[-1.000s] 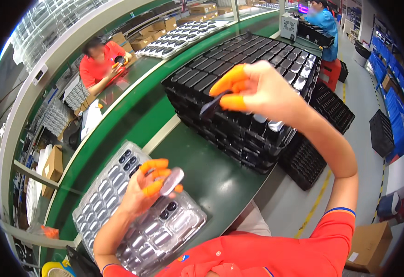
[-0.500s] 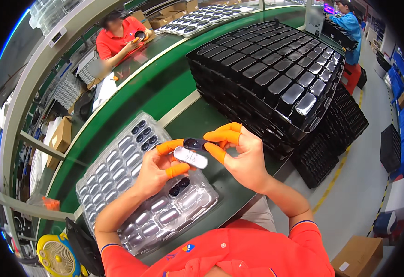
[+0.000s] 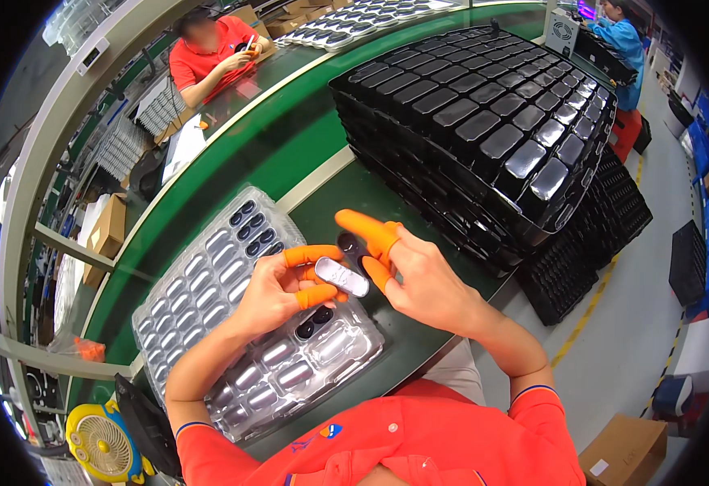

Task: The person picks up a black plastic component and a silver component, fits them together, and places the assembled unit into a clear plastic tray. After filling the tray, the person moves a stack of black trays aside.

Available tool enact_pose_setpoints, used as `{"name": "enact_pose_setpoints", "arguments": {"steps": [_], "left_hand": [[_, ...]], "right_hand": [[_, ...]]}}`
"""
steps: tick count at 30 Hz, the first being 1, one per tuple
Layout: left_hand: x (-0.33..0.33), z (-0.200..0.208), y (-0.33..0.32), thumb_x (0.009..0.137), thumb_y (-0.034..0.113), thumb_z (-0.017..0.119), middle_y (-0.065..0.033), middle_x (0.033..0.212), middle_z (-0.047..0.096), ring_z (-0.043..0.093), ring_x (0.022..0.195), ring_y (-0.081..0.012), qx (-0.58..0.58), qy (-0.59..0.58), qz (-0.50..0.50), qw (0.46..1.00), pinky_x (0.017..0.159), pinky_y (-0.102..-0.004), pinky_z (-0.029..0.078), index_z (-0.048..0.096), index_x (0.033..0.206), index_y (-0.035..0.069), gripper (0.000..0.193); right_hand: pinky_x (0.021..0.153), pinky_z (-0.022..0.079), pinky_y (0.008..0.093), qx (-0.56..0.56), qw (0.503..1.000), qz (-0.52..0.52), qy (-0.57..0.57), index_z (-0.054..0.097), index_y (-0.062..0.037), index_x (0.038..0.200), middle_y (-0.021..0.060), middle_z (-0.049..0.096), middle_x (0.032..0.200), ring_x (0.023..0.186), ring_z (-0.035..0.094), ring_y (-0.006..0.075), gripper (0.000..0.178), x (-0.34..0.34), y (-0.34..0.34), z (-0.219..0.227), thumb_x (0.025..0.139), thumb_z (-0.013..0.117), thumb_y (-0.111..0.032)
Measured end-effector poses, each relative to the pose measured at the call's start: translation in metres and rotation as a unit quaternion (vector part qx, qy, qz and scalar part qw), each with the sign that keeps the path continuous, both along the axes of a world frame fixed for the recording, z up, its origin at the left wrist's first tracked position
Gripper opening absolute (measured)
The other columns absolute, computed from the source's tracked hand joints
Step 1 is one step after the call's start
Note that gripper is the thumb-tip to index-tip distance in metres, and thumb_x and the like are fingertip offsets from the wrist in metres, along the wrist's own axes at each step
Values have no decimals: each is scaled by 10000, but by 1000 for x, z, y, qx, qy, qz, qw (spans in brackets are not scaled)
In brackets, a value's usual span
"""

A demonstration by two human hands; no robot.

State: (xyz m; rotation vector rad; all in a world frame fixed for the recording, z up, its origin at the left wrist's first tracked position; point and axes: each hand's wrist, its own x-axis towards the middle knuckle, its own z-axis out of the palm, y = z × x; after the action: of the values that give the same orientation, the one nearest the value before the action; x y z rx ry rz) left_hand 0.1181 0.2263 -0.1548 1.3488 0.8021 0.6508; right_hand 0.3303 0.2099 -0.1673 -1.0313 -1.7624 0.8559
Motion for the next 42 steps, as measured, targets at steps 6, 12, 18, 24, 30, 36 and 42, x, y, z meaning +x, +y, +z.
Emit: {"name": "enact_pose_setpoints", "arguments": {"steps": [6, 12, 18, 24, 30, 36, 42], "left_hand": [[1, -4, 1, 846, -13, 580, -142, 1045, 594, 633, 912, -219, -9, 0, 16, 1000, 771, -297, 528, 450, 1210, -54, 388], [5, -7, -2, 840, -24, 581, -151, 1053, 592, 634, 918, -230, 2, -44, 29, 999, 783, -304, 525, 468, 1193, -50, 372], [6, -12, -4, 829, -41, 583, -161, 1048, 598, 637, 914, -244, 31, -83, 49, 995, 783, -306, 525, 474, 1195, -51, 382], [9, -13, -9, 831, -42, 581, -169, 1053, 591, 636, 915, -264, 59, -106, 58, 991, 798, -324, 529, 483, 1175, -54, 358], [8, -21, -7, 839, -37, 576, -183, 1044, 586, 638, 887, -269, 29, -152, 95, 983, 772, -346, 546, 494, 1127, -66, 302], [11, -23, -8, 852, -16, 570, -167, 1025, 582, 636, 849, -229, 100, -136, 109, 980, 738, -329, 556, 505, 1062, -62, 225], [6, -5, -7, 849, -20, 571, -123, 930, 582, 635, 734, -160, 101, 45, 91, 990, 629, -270, 554, 505, 981, -59, 153]], "right_hand": [[664, 476, 267, 139, 989, -42, -15, 633, -12, 1046, 114, 590, 879, 750, 579, 197, 330, 1, 8, -14, 733, 615, 89], [682, 481, 262, 185, 978, -90, 34, 668, -12, 963, 106, 589, 875, 766, 586, 198, 293, -9, 1, -21, 690, 665, 96], [678, 481, 260, 178, 978, -96, 52, 684, -16, 924, 95, 579, 868, 758, 582, 189, 264, -12, 0, -25, 682, 679, 89], [662, 477, 251, 142, 985, -67, 74, 693, -27, 909, 86, 565, 860, 739, 575, 168, 248, -13, -1, -24, 685, 688, 79], [634, 468, 244, 171, 983, -39, 54, 671, -4, 958, 89, 553, 860, 744, 571, 163, 275, -16, 1, -28, 697, 679, 82], [567, 463, 272, -63, 985, -4, 162, 612, 38, 1009, 110, 615, 845, 663, 590, 167, 303, -20, -1, -26, 714, 676, 52], [499, 440, 278, 267, 963, -37, -18, 609, 45, 966, 149, 651, 833, 571, 594, 215, 245, -24, 9, -43, 724, 645, 60]]}}
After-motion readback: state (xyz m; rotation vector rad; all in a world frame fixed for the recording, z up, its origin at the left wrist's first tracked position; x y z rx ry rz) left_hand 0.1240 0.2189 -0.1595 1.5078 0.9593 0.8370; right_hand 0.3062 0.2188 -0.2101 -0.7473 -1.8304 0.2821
